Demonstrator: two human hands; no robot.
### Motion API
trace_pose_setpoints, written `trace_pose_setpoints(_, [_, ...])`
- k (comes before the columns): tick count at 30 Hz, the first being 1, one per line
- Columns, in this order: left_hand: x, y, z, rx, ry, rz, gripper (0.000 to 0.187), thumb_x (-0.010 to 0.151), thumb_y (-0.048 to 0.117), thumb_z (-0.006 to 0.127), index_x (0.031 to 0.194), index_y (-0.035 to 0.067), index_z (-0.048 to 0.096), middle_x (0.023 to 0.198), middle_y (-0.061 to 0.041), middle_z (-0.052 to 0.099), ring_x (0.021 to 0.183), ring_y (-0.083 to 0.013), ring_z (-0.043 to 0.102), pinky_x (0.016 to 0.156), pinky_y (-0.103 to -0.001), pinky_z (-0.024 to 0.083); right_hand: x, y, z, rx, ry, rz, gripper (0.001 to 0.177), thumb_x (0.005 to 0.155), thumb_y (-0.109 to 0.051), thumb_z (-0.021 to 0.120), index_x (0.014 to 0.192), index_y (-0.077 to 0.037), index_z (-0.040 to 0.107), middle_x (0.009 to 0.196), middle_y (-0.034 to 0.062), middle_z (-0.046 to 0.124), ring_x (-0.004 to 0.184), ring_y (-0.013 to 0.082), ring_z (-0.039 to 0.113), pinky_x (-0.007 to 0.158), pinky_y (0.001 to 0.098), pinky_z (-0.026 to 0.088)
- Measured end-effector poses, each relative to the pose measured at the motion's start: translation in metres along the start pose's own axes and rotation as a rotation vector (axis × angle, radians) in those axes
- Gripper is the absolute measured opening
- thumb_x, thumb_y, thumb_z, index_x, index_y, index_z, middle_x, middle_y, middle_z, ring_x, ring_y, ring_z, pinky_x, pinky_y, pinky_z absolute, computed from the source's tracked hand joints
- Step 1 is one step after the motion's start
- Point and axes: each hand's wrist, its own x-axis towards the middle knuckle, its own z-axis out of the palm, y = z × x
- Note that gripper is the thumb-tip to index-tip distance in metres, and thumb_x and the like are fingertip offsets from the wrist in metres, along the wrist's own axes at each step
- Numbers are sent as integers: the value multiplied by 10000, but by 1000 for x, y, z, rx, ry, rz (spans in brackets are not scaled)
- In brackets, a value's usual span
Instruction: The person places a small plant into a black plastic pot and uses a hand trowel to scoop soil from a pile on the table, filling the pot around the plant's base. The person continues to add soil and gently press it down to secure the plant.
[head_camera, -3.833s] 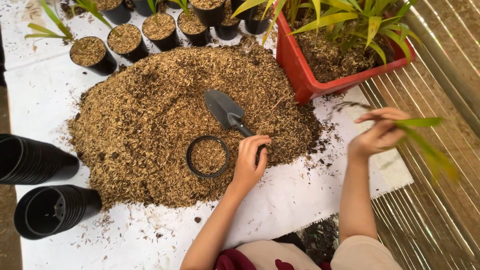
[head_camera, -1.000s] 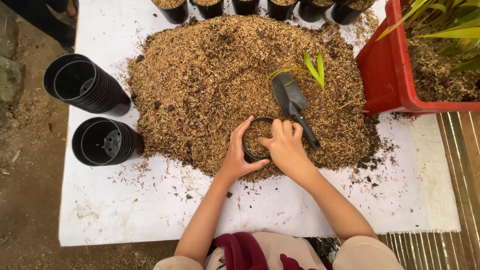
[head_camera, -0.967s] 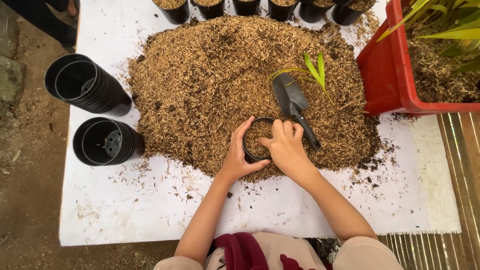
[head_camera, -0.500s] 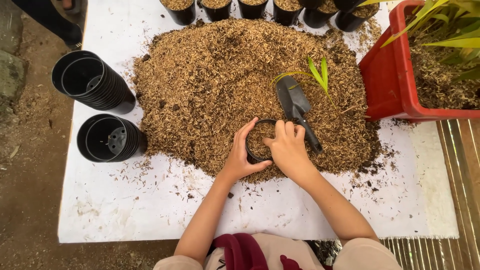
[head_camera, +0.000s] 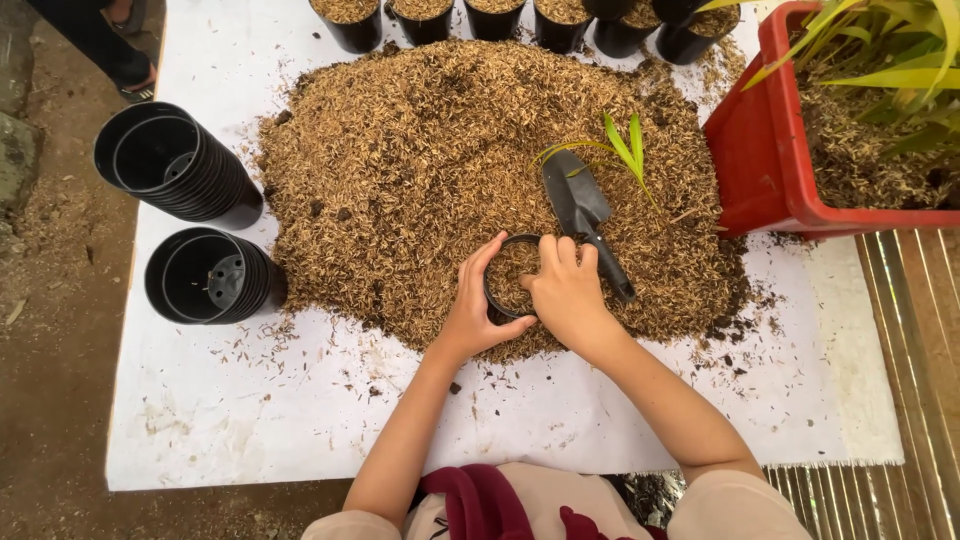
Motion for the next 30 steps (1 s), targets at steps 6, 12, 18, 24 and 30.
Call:
trace_pose_setpoints(6, [0, 2, -1, 3, -20, -17, 1050, 736, 413, 840, 1535, 114, 228, 1594, -120, 285, 1428, -330, 272, 1190, -555, 244, 1, -2, -8, -2, -101, 20, 225, 906, -350, 648, 807, -211, 795, 939, 85, 430, 888, 298, 399, 781, 486, 265])
trace_pose_setpoints(12, [0, 2, -1, -12, -26, -14, 1024, 757, 399, 819, 1538, 128, 215, 1592, -117, 275, 1429, -342, 259, 1186, -576, 242, 9, -5, -6, -42, -89, 5, 333, 908, -395, 660, 691, -148, 714, 925, 74, 401, 835, 270, 351, 773, 471, 250])
trace_pose_setpoints(18, [1, 2, -1, 33, -42, -14, 1055, 730, 435, 834, 1535, 130, 224, 1585, -120, 290, 1420, -339, 271, 1186, -575, 242, 4, -6, -5, -84, -66, 12, 334, 907, -394, 683, 700, -135, 720, 944, 84, 416, 839, 276, 363, 773, 495, 263])
trace_pose_setpoints(24, [4, 7, -5, 125, -22, -1, 993, 732, 474, 835, 1501, 167, 288, 1580, -102, 303, 1420, -333, 288, 1181, -562, 260, 3, -1, 3, -64, -120, 7, 284, 884, -367, 653, 697, -167, 727, 951, 62, 393, 873, 286, 373, 800, 499, 265])
trace_pose_setpoints(30, [4, 20, -9, 382, -29, 57, 560, 796, 503, 774, 1189, 167, 560, 1568, -129, 286, 1434, -408, 258, 1161, -610, 278, 4, 6, -4, -46, -43, -28, 195, 878, -300, 685, 732, -196, 762, 1068, 82, 433, 921, 305, 402, 841, 526, 288])
